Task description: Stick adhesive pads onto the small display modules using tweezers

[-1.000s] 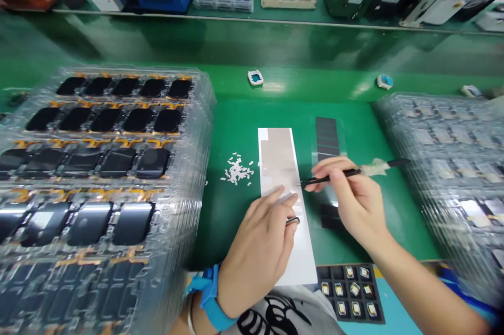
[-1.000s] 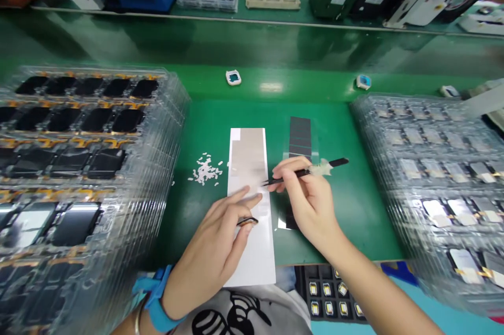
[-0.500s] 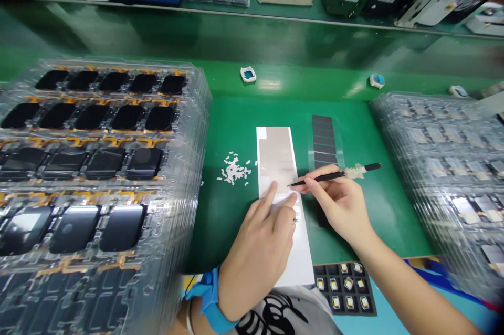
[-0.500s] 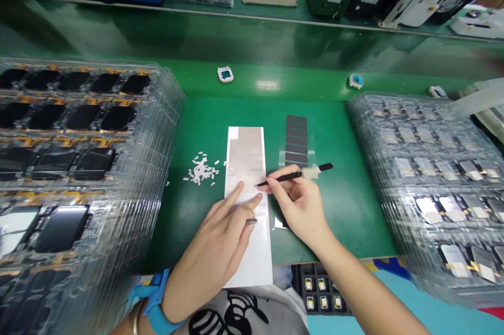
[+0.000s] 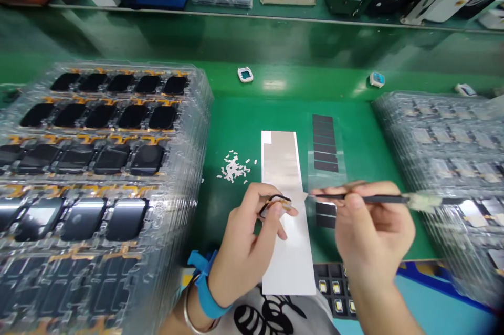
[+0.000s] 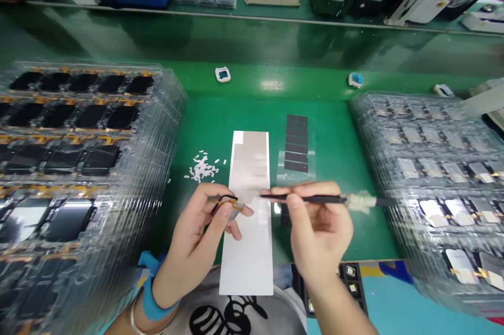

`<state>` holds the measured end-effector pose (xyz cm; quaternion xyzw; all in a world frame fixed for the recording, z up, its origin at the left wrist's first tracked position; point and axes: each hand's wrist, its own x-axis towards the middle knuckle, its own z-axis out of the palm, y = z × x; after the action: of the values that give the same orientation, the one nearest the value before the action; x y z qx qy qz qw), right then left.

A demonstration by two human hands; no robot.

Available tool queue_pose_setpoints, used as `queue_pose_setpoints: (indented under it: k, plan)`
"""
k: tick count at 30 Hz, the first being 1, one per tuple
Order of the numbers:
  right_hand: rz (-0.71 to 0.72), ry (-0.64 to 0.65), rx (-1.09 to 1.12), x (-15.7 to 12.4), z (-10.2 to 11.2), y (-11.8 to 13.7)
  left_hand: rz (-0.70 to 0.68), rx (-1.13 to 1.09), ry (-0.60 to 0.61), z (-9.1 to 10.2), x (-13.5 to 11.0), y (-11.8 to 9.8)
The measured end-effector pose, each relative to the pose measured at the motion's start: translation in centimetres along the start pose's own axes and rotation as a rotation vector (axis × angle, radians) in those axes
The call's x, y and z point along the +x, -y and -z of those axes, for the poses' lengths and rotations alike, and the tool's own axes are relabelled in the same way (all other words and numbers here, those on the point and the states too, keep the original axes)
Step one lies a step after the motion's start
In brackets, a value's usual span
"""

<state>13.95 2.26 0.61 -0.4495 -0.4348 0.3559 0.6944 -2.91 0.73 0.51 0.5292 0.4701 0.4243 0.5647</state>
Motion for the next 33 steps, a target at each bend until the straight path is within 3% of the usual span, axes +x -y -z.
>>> queue_pose_setpoints:
  k: [4,8,13,21,33]
  plan:
    - [0.027,0.071,0.037,-2.1,-1.3,-0.4,0.102,-0.302,0.002,-0.1,0.0,-0.1]
    - [0.037,0.113,0.026,-2.5,-1.6,-1.0,0.101,-0.425,0.026,-0.4,0.1,0.1]
    - [0.036,0.129,0.040,-2.5,-1.3,-1.6,0.052,-0.422,0.073,-0.5,0.0,0.5]
    - [0.111,0.135,0.014,-2.4,-1.6,-1.3,0.100,-0.398,0.049,-0.5,0.0,0.5]
    - [0.053,0.124,0.003,-2.4,-1.8,-1.2,0.099,-0.400,0.050,-0.5,-0.1,0.7]
